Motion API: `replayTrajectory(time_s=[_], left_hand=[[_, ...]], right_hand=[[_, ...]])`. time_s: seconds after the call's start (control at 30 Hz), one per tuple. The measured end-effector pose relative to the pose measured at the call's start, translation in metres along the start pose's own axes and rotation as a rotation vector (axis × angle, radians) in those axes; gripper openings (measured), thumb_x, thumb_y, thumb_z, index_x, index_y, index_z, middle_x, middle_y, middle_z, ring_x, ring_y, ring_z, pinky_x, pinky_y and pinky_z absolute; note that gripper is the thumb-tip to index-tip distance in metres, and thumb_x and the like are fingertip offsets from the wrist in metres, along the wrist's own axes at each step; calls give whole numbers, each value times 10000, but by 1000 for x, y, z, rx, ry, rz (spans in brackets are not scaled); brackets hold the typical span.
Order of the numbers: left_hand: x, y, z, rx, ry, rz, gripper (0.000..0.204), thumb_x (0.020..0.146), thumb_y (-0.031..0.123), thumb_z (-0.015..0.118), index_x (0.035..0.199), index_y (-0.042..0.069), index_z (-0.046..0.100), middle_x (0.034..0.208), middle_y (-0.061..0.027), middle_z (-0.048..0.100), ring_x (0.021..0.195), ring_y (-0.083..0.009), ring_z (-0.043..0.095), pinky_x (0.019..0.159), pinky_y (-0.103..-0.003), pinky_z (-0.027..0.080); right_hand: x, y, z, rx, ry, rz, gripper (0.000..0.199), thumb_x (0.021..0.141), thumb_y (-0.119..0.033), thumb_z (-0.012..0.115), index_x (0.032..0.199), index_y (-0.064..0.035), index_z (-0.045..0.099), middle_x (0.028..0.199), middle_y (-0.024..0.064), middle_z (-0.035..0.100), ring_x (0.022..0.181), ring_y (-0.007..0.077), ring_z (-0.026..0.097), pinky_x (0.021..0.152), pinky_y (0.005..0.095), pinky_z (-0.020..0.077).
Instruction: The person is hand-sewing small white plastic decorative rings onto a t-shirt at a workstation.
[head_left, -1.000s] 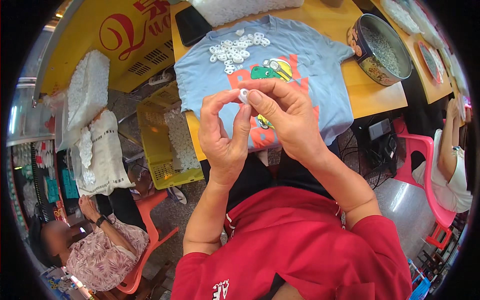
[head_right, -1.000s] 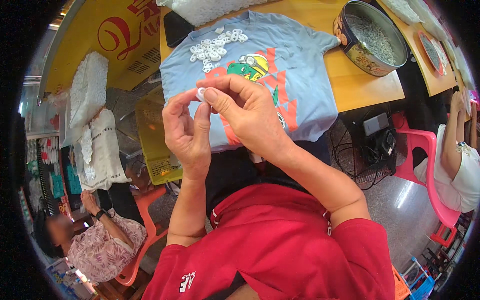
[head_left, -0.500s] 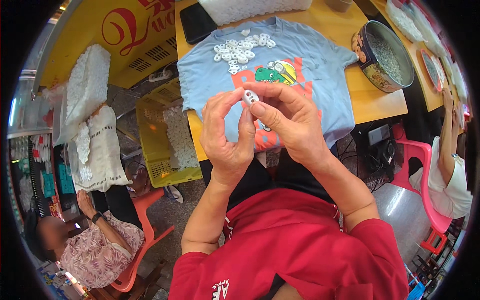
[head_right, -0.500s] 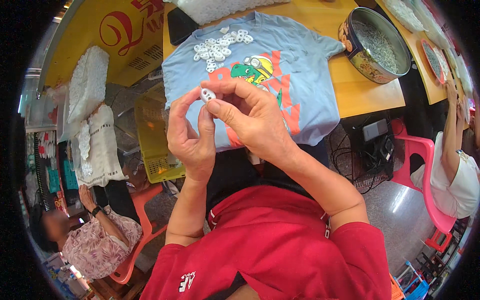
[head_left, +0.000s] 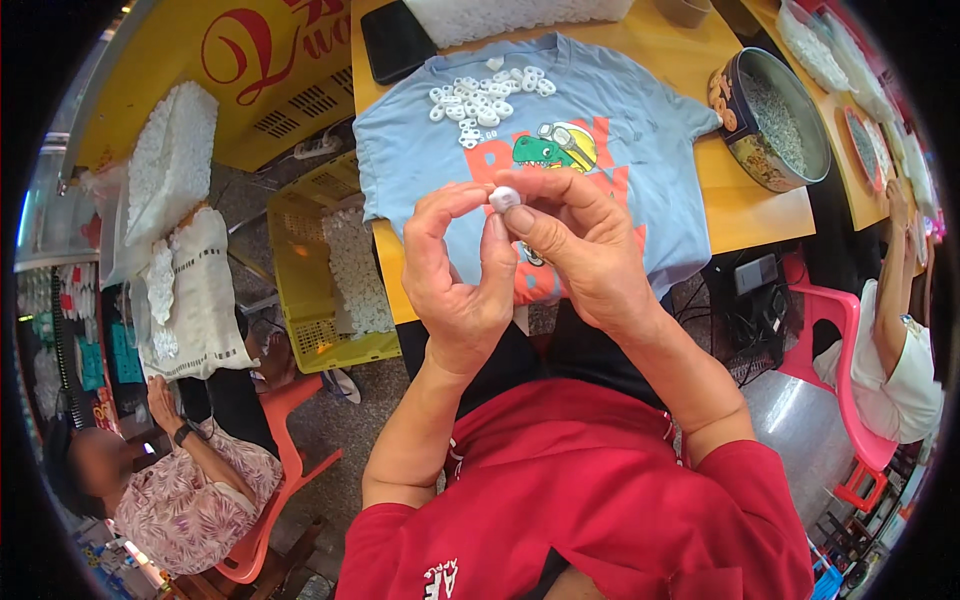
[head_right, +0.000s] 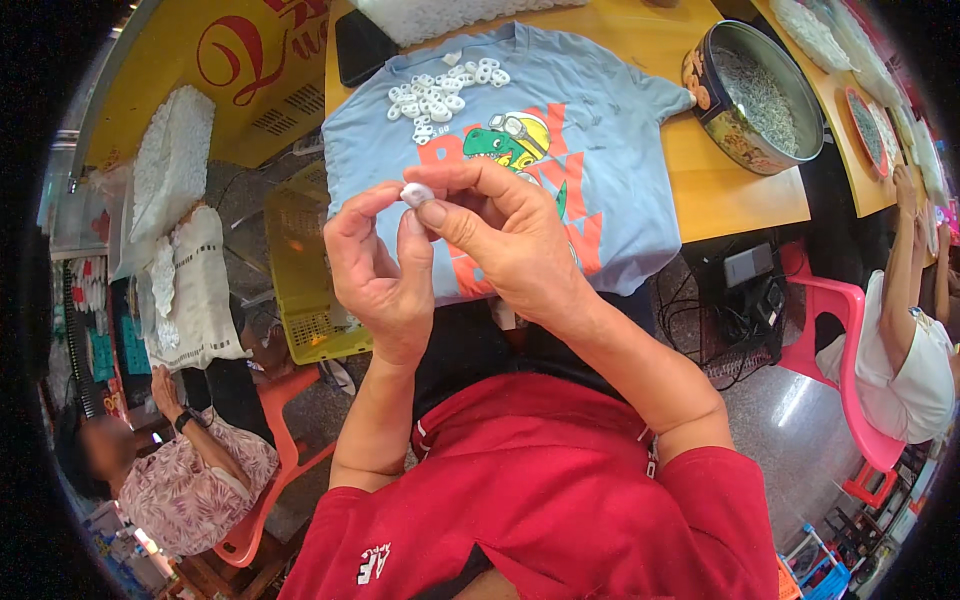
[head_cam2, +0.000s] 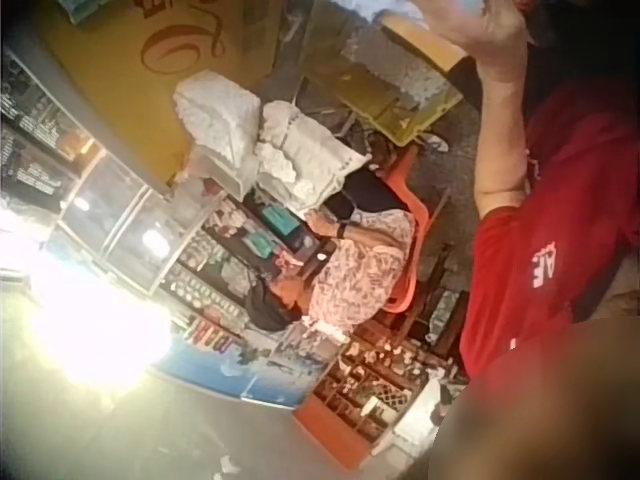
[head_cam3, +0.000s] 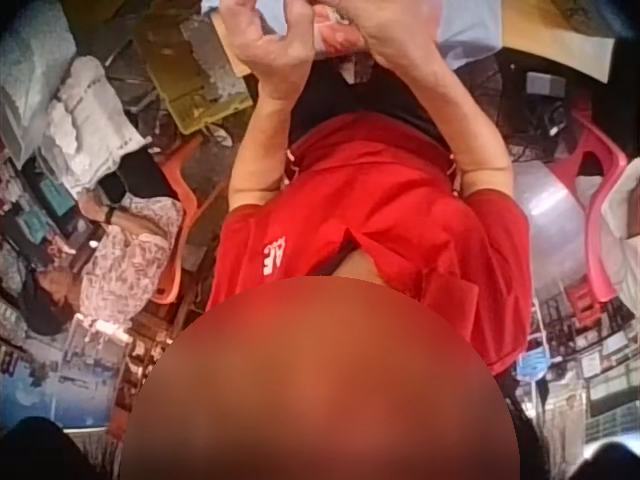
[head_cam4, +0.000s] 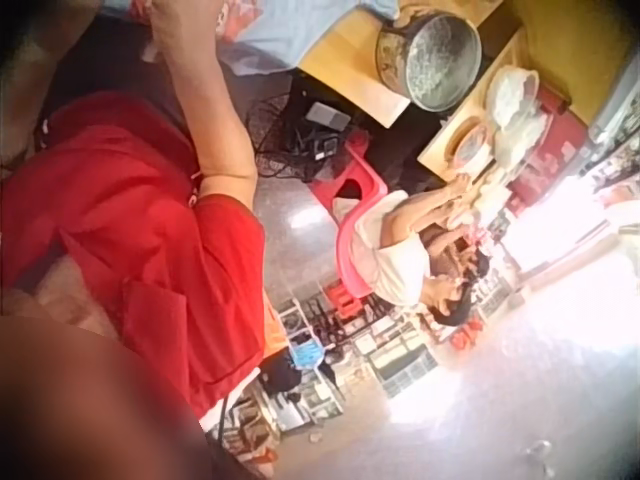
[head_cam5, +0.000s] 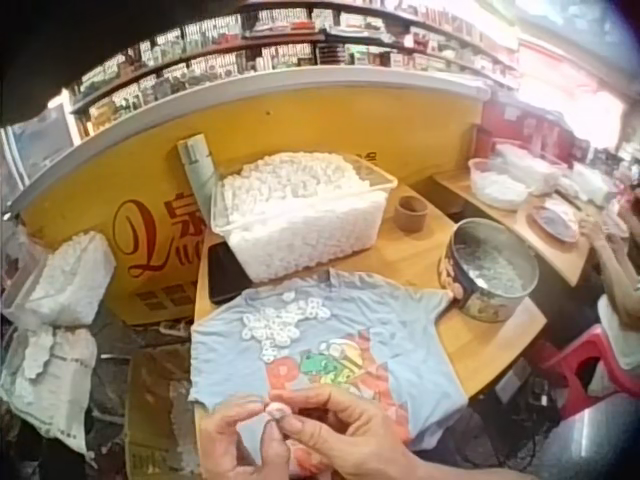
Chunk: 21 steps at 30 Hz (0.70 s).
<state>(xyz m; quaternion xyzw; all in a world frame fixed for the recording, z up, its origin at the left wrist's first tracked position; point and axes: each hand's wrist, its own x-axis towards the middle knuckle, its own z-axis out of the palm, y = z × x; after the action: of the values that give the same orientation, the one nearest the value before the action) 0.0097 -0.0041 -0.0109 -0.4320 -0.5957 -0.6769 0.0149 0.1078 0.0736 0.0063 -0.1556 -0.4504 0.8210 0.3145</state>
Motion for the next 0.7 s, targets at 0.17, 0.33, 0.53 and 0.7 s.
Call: replayTrajectory(time_s=[0.17, 0.33, 0.53, 0.7], left_hand=[[11, 3, -8, -72, -105, 67, 215, 781, -66, 638, 963, 4, 548, 945, -134, 588, 870, -224, 579, 786, -318, 466], [14, -6, -8, -44, -134, 97, 202, 779, -47, 666, 933, 15, 551, 919, -128, 589, 843, -222, 581, 748, -312, 471], [22, -3, -10, -1, -180, 97, 203, 771, -52, 683, 915, 23, 561, 874, -104, 594, 836, -220, 582, 738, -311, 469], [21, 3, -5, -33, -152, 91, 225, 751, -67, 688, 917, 31, 571, 866, -99, 596, 837, -242, 586, 753, -326, 465]], right_hand=[[1, 3, -1, -86, -53, -136, 248, 899, 3, 609, 1147, -11, 603, 1089, 56, 634, 1019, 127, 593, 888, 271, 470], [4, -1, -7, -193, -57, -172, 249, 901, 18, 596, 1150, 5, 602, 1082, 61, 622, 1001, 123, 583, 888, 276, 469], [12, -4, -14, -326, -88, -255, 211, 907, 23, 579, 1115, 17, 612, 1068, 62, 617, 984, 128, 579, 879, 273, 468], [7, -11, -12, -360, -36, -174, 198, 910, 8, 582, 1104, 21, 613, 1039, 51, 620, 950, 113, 589, 839, 257, 483]])
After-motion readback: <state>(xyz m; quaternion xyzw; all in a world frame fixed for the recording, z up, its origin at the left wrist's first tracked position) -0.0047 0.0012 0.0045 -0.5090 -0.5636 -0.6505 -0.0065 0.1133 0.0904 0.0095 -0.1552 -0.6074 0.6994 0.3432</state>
